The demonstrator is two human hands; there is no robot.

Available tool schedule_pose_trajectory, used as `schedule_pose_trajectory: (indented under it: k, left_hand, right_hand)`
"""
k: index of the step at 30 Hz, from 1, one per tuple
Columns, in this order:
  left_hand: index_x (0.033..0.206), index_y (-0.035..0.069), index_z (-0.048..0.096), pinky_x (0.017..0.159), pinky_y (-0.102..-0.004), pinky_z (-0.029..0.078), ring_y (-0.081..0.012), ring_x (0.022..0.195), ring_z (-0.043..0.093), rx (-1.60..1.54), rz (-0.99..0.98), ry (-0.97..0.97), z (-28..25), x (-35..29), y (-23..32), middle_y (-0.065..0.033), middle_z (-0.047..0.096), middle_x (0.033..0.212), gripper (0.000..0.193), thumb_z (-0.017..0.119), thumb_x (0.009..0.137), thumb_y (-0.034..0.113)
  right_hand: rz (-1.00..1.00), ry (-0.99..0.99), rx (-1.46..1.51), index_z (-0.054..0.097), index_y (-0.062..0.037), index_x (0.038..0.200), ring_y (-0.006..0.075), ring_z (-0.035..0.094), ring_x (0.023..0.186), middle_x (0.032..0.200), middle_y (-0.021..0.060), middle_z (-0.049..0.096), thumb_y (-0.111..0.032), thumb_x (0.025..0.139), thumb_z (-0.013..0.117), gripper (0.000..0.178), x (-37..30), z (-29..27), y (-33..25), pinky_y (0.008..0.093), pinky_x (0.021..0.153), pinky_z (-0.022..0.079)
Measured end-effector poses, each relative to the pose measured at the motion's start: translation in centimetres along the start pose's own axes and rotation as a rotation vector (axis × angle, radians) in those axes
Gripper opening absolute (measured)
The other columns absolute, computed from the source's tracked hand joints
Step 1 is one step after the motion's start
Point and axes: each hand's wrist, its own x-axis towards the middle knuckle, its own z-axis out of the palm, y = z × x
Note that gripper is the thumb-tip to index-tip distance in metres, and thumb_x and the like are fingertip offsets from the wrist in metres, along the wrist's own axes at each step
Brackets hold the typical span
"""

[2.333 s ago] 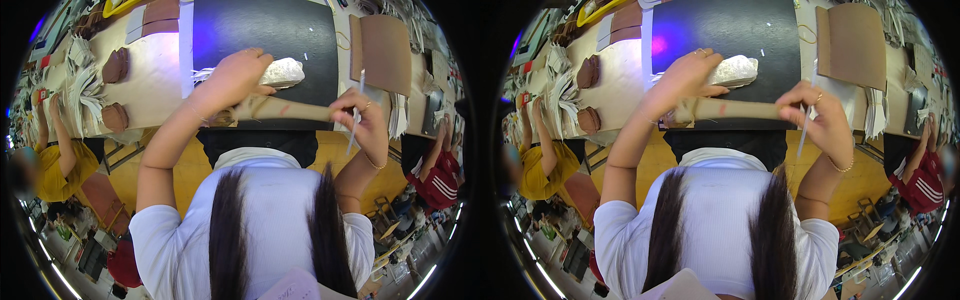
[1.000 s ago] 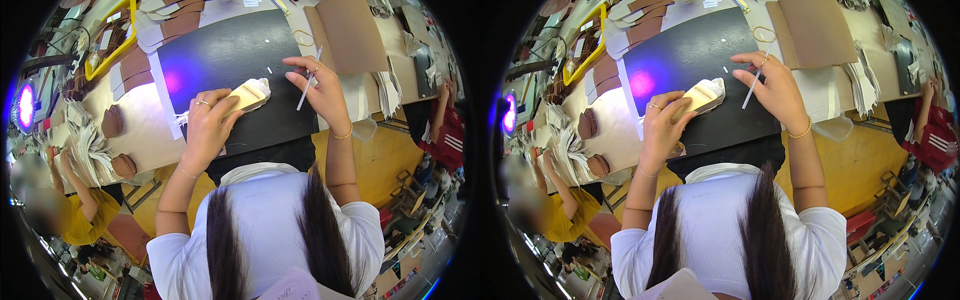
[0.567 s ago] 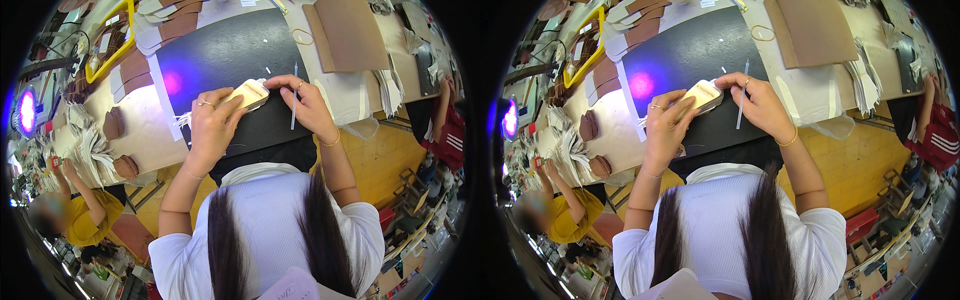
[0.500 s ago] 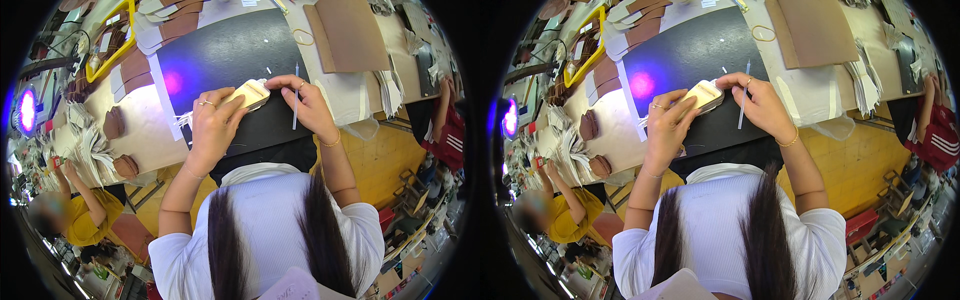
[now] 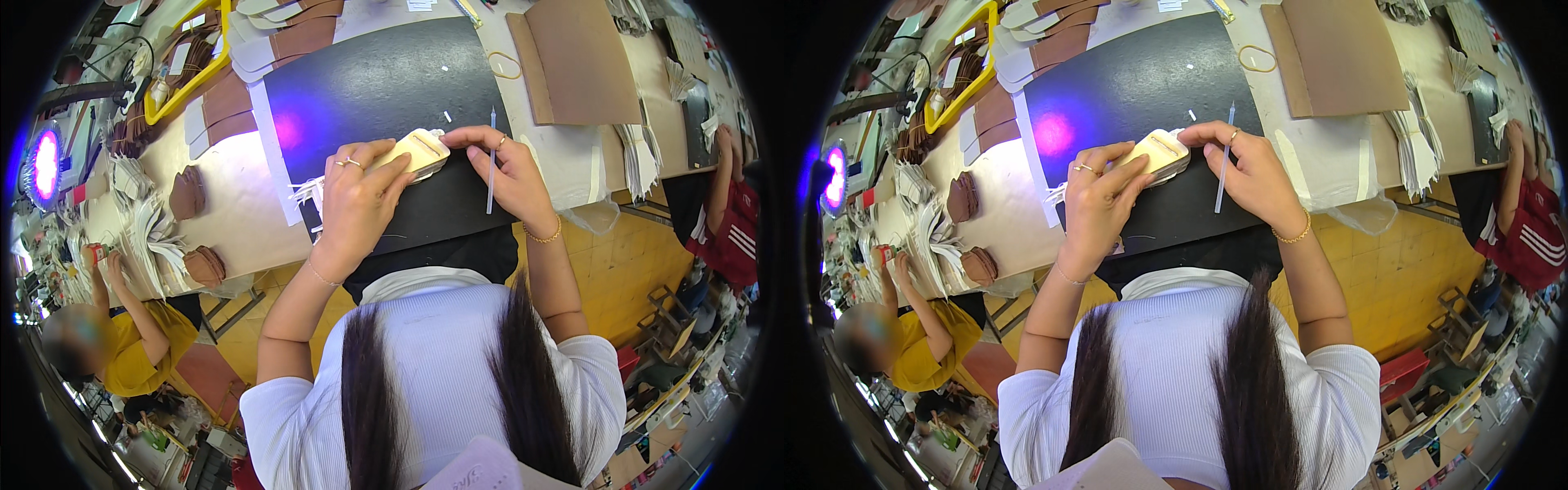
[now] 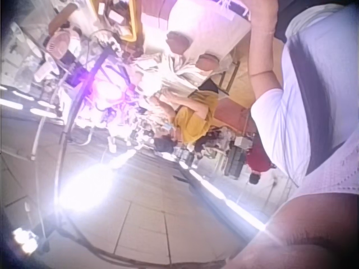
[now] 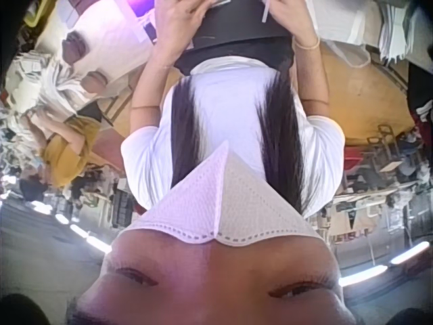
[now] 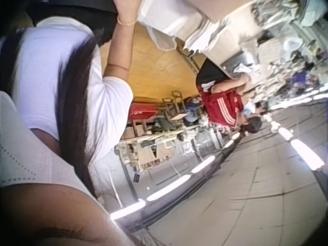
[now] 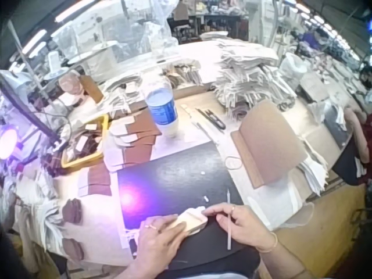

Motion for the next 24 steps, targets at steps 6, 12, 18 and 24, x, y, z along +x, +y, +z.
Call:
schedule_pose_trajectory:
  k: [6,12,18,24]
  left_hand:
    - [0.099,0.009,0.078,0.084,-0.0390,0.046,-0.0262,0.099,0.061,0.022,0.019,-0.003,0.1,0.0,-0.1,-0.0067,0.070,0.110,0.023,0.082,0.076,0.014]
    - [0.101,0.010,0.078,0.085,-0.0377,0.045,-0.0249,0.099,0.061,0.069,0.030,-0.014,0.0,0.0,0.3,-0.0054,0.070,0.111,0.021,0.079,0.080,0.010]
    - [0.098,0.009,0.078,0.084,-0.0381,0.046,-0.0252,0.097,0.062,0.080,0.048,0.014,0.2,-0.2,0.2,-0.0060,0.070,0.110,0.019,0.079,0.079,0.009]
    - [0.095,0.008,0.078,0.082,-0.0386,0.046,-0.0255,0.096,0.062,0.095,0.068,0.026,0.4,-0.2,0.2,-0.0062,0.071,0.108,0.017,0.079,0.078,0.010]
  right_hand:
    - [-0.022,0.054,0.121,0.065,-0.0022,0.125,0.0207,0.069,0.102,0.109,0.0105,0.073,-0.012,0.104,0.051,0.027,0.1,0.2,0.4,0.0310,0.092,0.051]
    - [-0.210,0.197,-0.085,0.068,-0.0026,0.117,0.0187,0.065,0.081,0.088,0.0102,0.068,-0.018,0.103,0.058,0.023,0.7,0.7,-1.7,0.0303,0.075,0.051]
    - [-0.295,0.211,-0.254,0.069,-0.0006,0.092,0.0243,0.063,0.069,0.080,0.0117,0.065,-0.013,0.096,0.067,0.014,1.2,2.5,-1.6,0.0323,0.063,0.049]
    - [-0.369,0.190,-0.386,0.068,-0.0018,0.088,0.0263,0.063,0.068,0.079,0.0103,0.067,-0.011,0.092,0.070,0.011,1.8,2.7,-1.4,0.0347,0.063,0.050]
